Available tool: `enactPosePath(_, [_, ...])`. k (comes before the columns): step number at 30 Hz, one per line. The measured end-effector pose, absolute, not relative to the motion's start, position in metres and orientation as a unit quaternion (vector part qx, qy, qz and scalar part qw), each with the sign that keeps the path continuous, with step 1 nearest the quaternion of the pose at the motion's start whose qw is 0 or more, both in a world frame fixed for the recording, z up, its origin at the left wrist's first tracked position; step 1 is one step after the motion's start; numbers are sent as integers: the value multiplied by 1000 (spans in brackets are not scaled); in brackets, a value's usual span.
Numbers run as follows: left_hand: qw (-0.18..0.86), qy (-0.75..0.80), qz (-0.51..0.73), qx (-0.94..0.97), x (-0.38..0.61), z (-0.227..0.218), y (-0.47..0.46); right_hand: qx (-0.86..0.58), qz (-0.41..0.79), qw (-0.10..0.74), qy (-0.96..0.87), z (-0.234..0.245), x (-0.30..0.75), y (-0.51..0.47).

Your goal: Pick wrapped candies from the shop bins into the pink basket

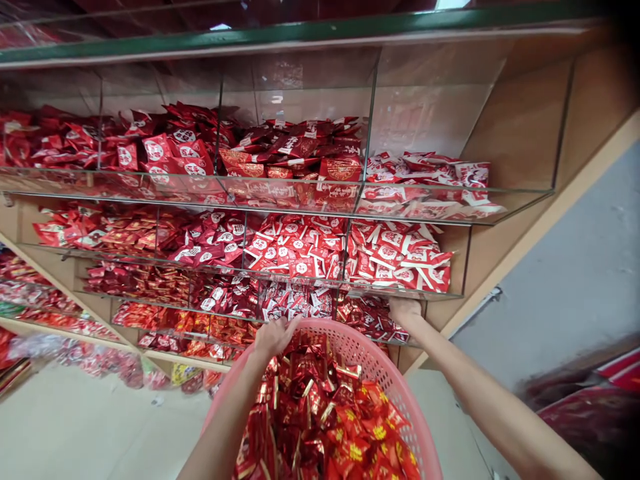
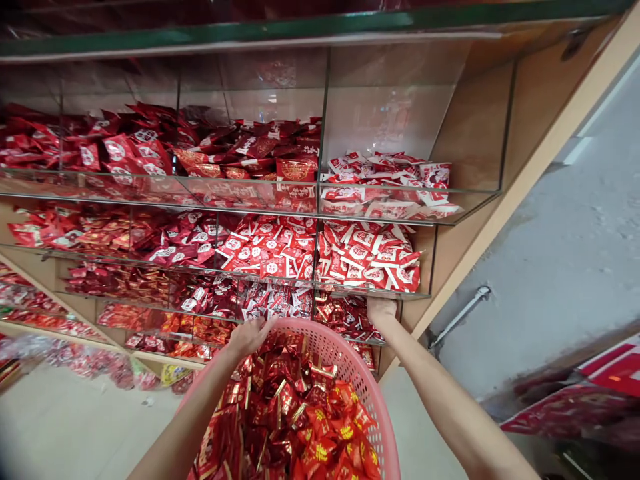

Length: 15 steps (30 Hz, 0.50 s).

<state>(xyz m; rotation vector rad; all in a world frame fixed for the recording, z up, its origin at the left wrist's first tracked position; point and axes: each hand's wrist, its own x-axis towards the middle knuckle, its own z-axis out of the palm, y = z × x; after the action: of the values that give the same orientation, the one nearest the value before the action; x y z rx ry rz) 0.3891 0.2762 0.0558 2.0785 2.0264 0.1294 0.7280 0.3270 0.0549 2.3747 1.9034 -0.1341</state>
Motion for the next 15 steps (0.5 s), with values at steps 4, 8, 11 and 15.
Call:
enactPosePath(4, [121, 692, 47, 711, 388, 55, 277, 779, -73, 86, 617, 53, 720, 322])
enactPosePath(8, [123, 695, 38, 707, 390, 58, 277, 760, -74, 89, 640, 55, 710, 323])
enactPosePath(11, [123, 701, 34, 702, 391, 59, 277, 714, -80, 75, 692, 54, 698, 324])
enactPosePath(15, [121, 700, 33, 703, 391, 59, 276, 627, -121, 58, 768, 41, 679, 324])
